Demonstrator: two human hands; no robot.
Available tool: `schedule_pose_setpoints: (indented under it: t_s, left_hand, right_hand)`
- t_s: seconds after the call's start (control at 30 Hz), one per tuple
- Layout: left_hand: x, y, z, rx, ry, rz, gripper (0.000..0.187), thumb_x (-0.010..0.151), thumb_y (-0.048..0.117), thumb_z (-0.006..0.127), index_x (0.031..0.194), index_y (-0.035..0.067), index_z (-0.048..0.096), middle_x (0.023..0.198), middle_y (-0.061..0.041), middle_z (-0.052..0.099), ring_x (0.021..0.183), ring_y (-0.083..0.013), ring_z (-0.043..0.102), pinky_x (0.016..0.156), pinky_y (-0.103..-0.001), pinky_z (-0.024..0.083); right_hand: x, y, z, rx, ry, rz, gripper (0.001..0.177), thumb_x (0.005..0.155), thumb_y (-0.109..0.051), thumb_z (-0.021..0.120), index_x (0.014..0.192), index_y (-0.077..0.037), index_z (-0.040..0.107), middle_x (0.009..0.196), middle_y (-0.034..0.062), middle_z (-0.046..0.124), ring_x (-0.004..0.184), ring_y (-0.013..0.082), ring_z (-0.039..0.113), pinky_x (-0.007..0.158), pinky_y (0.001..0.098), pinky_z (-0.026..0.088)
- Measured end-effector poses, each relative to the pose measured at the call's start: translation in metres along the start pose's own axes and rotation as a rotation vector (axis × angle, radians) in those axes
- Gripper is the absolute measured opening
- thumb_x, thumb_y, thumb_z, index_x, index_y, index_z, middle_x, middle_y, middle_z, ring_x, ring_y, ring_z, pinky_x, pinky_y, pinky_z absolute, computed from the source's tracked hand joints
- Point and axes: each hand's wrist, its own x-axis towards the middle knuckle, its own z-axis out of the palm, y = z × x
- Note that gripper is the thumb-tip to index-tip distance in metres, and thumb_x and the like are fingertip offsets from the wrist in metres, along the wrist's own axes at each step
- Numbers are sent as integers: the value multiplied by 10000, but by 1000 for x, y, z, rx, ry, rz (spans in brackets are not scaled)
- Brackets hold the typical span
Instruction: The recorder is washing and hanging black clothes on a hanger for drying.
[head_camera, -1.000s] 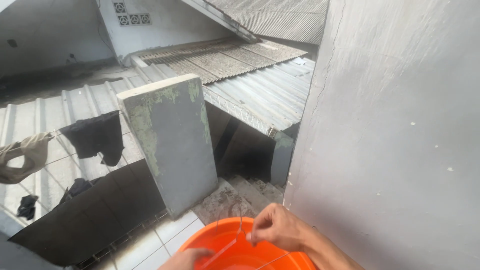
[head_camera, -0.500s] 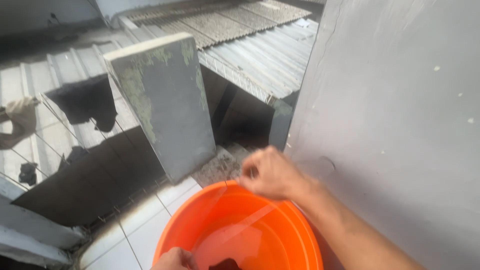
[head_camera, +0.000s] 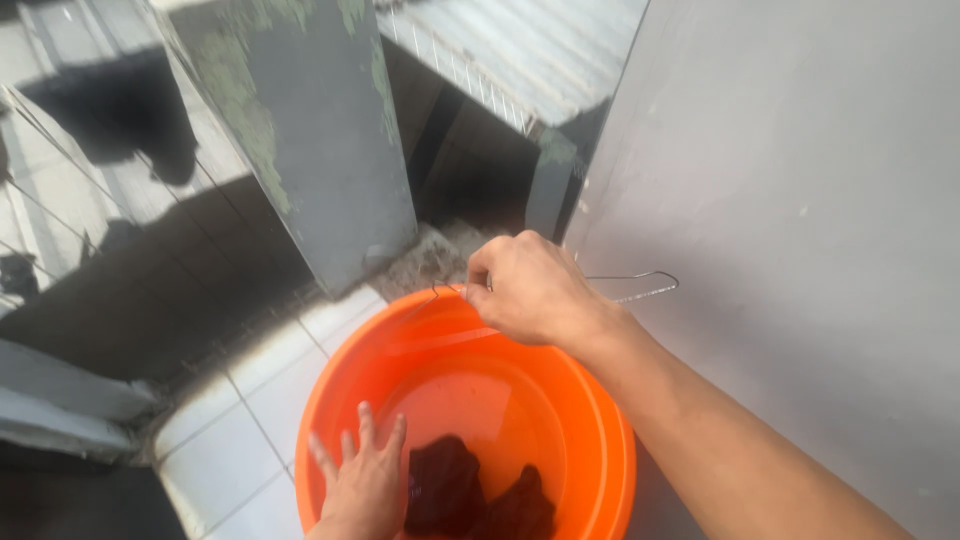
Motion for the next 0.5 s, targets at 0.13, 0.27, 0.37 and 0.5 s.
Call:
schedule_pose_setpoints:
  t_s: [0.13, 0.27, 0.37, 0.5]
  left_hand:
    - [14, 14, 33, 45, 11, 17, 814, 867, 232, 753, 1523, 140, 280, 1621, -277, 222, 1477, -453, 284, 1140, -756, 27]
    - [43, 26, 66, -5, -112, 60, 834, 876, 307, 753, 1547, 136, 288, 1442, -123, 499, 1403, -315, 455, 1255, -635, 185]
    - [59, 31, 82, 22, -199, 85, 972, 863, 311, 795, 1601, 156, 183, 1481, -119, 453, 1417, -317, 417, 1223, -614, 224]
    - [81, 29, 131, 80, -112, 96, 850, 846, 178, 753, 1555, 151, 286, 1402, -94, 545, 1384, -304, 462, 1191, -586, 281]
  right_hand:
    - [3, 19, 38, 35, -40, 41, 208, 884, -251, 689, 976, -97, 794, 884, 169, 772, 855, 322, 741, 836, 431, 566]
    - [16, 44, 79, 172, -70, -41, 230, 868, -267, 712, 974, -77, 787, 900, 170, 760, 837, 295, 743, 811, 406, 572]
    - [21, 56, 104, 223, -120, -17, 236, 847, -270, 715, 955, -74, 790, 879, 167, 757, 823, 289, 731, 789, 404, 563]
    - [24, 79, 135, 251, -140, 44, 223, 826, -234, 698, 938, -71, 800, 889, 150, 760, 841, 282, 722, 788, 408, 558]
